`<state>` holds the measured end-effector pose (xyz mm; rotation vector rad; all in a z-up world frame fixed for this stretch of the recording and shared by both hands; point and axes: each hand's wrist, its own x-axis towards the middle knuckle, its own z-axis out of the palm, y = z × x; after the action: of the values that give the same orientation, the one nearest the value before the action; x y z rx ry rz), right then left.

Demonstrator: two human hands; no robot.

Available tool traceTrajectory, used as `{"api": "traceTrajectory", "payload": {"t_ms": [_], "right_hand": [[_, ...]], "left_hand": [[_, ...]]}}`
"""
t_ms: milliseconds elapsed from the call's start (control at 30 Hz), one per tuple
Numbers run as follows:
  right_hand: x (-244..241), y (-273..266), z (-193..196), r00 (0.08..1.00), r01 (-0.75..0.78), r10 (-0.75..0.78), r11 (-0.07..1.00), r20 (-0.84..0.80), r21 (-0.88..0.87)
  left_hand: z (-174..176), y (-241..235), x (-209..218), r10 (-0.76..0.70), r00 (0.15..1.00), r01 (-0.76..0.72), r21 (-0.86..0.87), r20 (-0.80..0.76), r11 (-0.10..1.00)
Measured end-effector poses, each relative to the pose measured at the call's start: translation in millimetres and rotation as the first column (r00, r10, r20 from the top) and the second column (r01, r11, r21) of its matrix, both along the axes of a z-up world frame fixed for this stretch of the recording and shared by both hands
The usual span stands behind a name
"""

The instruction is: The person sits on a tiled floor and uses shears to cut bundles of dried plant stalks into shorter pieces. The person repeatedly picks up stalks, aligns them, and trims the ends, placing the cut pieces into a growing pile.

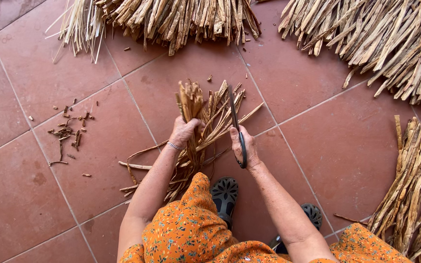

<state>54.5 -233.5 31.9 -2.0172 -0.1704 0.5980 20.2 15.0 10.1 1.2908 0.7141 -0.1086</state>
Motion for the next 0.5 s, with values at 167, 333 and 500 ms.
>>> {"api": "traceTrajectory", "payload": {"t_ms": [167, 333, 500], "right_hand": [[-10.7, -0.4, -29.6, 0.963, -0.249, 0.262, 0.955, 0.068, -0.158], [-33.0, -2.3, -52.0, 0.923, -0.369, 0.377, 0.924, 0.073, -0.102], [-37.1, -3.9, -64.0, 0.886, -0.431, 0.457, 0.874, 0.075, -0.227]], "left_hand": [[-14.7, 9.5, -3.2, 0.145, 0.984, -0.151, 0.051, 0.106, 0.987], [4.6, 15.6, -3.4, 0.215, 0.965, -0.209, -0.058, 0.152, 0.976], [76.3, 19.0, -22.8, 0.151, 0.937, -0.143, -0.047, 0.314, 0.989]]}}
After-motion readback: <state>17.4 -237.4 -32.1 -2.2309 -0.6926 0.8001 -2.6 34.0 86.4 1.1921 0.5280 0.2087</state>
